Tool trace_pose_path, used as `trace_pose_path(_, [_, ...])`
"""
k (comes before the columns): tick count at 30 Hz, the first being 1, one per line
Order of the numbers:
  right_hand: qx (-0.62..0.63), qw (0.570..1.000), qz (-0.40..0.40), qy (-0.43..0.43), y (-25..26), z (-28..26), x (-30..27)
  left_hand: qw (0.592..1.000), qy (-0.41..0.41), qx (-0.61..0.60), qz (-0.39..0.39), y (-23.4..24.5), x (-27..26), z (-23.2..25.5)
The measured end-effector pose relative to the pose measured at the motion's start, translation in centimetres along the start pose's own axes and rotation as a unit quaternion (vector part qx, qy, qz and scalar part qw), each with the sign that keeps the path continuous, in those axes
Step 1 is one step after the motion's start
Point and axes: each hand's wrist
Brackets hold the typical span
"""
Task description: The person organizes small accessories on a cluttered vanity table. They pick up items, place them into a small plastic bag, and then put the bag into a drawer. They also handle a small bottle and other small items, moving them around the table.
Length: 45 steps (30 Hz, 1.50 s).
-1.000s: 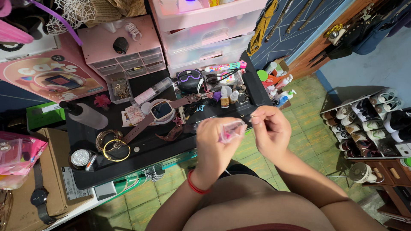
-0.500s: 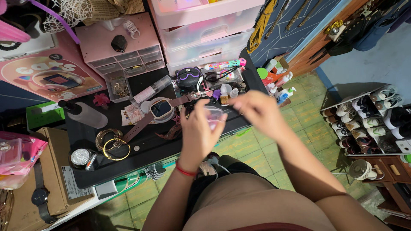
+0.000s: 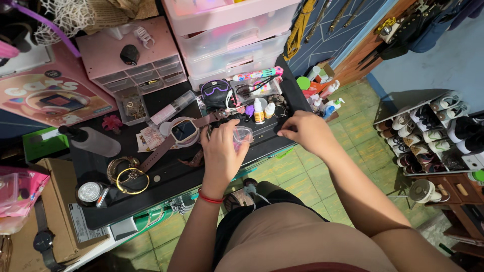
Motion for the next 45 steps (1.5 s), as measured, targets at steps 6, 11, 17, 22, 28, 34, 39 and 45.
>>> trace_pose_path(6, [-0.033, 0.999, -0.013, -0.011, -0.8, -0.3, 0.7, 0.999, -0.021, 0.038, 0.012, -1.1, -0.4, -0.6])
trace_pose_path(11, [-0.041, 0.999, -0.024, 0.020, -0.5, -1.3, 1.1, 0.999, -0.024, 0.013, 0.024, -1.1, -0.7, -0.8])
trace_pose_path(17, [0.198, 0.976, 0.018, 0.088, 1.9, -5.5, 1.2, 0.999, -0.030, 0.015, 0.018, -0.8, -0.6, -0.7])
trace_pose_path(22, [0.196, 0.957, 0.010, 0.215, 1.9, -7.7, 1.4, 0.998, -0.044, 0.019, 0.031, -0.7, -0.4, -0.6])
trace_pose_path(28, [0.240, 0.969, 0.028, 0.058, 0.1, -5.6, 1.5, 0.999, -0.015, 0.015, 0.035, -0.9, -0.8, -1.0])
trace_pose_path(34, [0.040, 0.999, -0.028, 0.018, -3.2, -4.2, 0.8, 0.998, -0.026, 0.021, 0.051, -1.2, -0.7, -1.1])
trace_pose_path(39, [-0.021, 0.998, -0.045, 0.042, -3.0, -4.7, 1.2, 0.999, -0.019, 0.021, 0.044, -1.1, -0.8, -1.0])
trace_pose_path(45, [0.258, 0.964, 0.037, 0.046, -0.6, -7.1, 0.9, 0.998, -0.022, 0.034, 0.044, -1.2, -0.8, -0.9])
Point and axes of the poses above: each hand's wrist, its own x-axis towards the middle knuckle, its own y-axis out of the back of the hand, z = x × y, and after that the axes turned 4 degrees about x, right-handed
